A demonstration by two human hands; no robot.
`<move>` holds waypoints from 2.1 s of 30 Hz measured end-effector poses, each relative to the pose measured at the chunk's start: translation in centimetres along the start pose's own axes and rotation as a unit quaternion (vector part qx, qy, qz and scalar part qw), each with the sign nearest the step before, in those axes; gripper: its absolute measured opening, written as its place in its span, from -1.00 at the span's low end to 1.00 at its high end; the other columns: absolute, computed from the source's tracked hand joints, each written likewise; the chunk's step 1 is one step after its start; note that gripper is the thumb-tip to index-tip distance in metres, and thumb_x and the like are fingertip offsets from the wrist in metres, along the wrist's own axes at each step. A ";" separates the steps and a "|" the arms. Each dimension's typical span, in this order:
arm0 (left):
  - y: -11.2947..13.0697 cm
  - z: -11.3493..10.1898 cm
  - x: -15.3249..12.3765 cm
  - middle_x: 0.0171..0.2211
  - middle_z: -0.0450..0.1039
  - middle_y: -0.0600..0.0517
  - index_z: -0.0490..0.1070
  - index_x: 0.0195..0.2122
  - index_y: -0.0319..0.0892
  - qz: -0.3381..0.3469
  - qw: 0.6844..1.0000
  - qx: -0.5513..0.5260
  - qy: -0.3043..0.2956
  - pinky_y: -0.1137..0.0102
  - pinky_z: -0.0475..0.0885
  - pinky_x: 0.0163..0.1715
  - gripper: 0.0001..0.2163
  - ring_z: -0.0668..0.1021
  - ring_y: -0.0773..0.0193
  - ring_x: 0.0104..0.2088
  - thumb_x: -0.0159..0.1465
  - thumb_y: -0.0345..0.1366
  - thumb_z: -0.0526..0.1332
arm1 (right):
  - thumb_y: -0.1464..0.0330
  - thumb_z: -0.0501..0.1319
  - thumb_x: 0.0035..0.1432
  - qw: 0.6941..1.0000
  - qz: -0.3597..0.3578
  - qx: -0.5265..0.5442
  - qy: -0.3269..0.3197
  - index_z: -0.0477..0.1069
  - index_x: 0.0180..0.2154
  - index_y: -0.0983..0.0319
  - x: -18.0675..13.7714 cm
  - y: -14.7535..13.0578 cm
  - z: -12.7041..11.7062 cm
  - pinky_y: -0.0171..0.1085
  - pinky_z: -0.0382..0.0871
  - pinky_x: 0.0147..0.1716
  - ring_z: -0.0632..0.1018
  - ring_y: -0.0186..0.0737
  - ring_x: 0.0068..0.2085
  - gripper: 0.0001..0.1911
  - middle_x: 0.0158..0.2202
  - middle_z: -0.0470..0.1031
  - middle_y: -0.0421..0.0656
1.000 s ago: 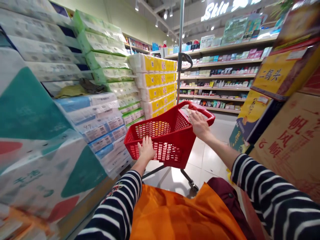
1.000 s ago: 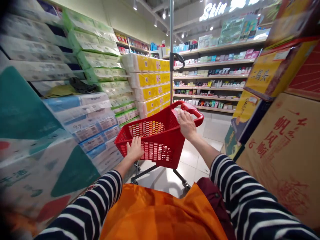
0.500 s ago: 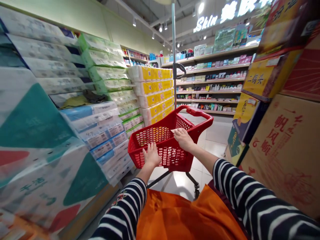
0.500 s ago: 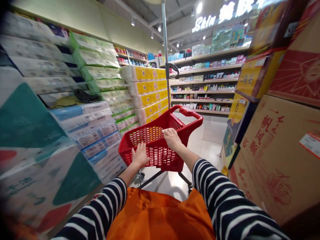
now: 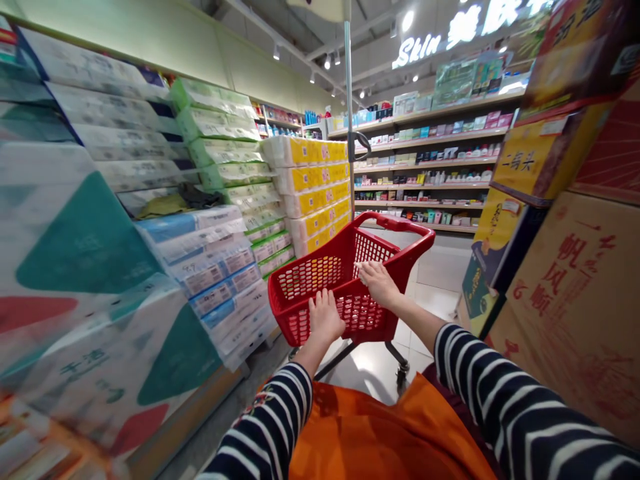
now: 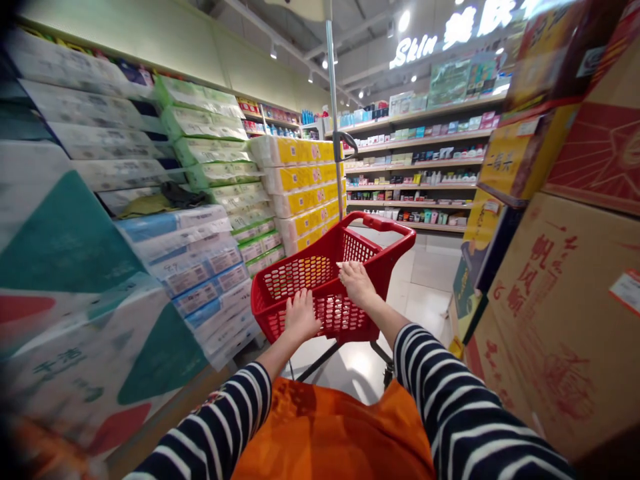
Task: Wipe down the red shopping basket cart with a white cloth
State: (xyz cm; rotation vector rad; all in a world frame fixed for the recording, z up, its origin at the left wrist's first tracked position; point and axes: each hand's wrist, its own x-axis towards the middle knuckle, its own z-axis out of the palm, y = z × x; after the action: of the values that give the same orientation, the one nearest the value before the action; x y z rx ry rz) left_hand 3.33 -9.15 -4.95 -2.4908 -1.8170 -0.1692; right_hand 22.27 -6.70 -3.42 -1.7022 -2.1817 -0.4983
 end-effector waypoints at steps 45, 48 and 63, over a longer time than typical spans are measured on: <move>-2.2 1.7 -1.3 0.35 -0.23 -0.16 -0.13 0.30 -0.34 0.068 0.994 0.021 -0.080 0.07 -0.15 0.26 -0.24 -0.11 0.09 0.33 0.06 -0.32 0.11 | 0.41 -0.03 0.26 0.993 0.038 0.074 -0.078 0.35 0.09 0.22 -4.6 -1.9 1.2 -0.16 0.15 0.10 0.30 -0.12 0.09 -0.60 0.03 0.41 -0.05; -1.4 1.6 -1.3 0.35 -0.20 -0.15 -0.14 0.30 -0.34 0.100 0.991 0.012 -0.083 0.05 -0.16 0.27 -0.24 -0.10 0.08 0.33 0.08 -0.29 0.10 | 0.45 -0.02 0.23 0.993 0.058 0.063 -0.084 0.34 0.10 0.25 -5.2 -1.2 0.9 -0.16 0.12 0.12 0.29 -0.10 0.10 -0.58 0.06 0.40 -0.04; 0.6 1.4 -1.0 0.35 -0.23 -0.17 -0.16 0.31 -0.32 0.103 0.990 0.024 -0.089 0.03 -0.15 0.26 -0.24 -0.11 0.05 0.33 0.09 -0.34 0.11 | 0.46 -0.08 0.26 0.987 0.127 0.059 -0.082 0.23 0.17 0.27 -7.1 -5.0 1.5 -0.10 0.02 0.14 0.22 -0.04 0.18 -0.54 0.15 0.30 0.00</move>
State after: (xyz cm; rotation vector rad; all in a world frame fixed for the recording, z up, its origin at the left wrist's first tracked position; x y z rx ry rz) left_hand 3.67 -10.15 -6.45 -2.7131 -1.5814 0.1080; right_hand 19.02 -13.24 -8.37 -1.9793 -2.0121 -0.1656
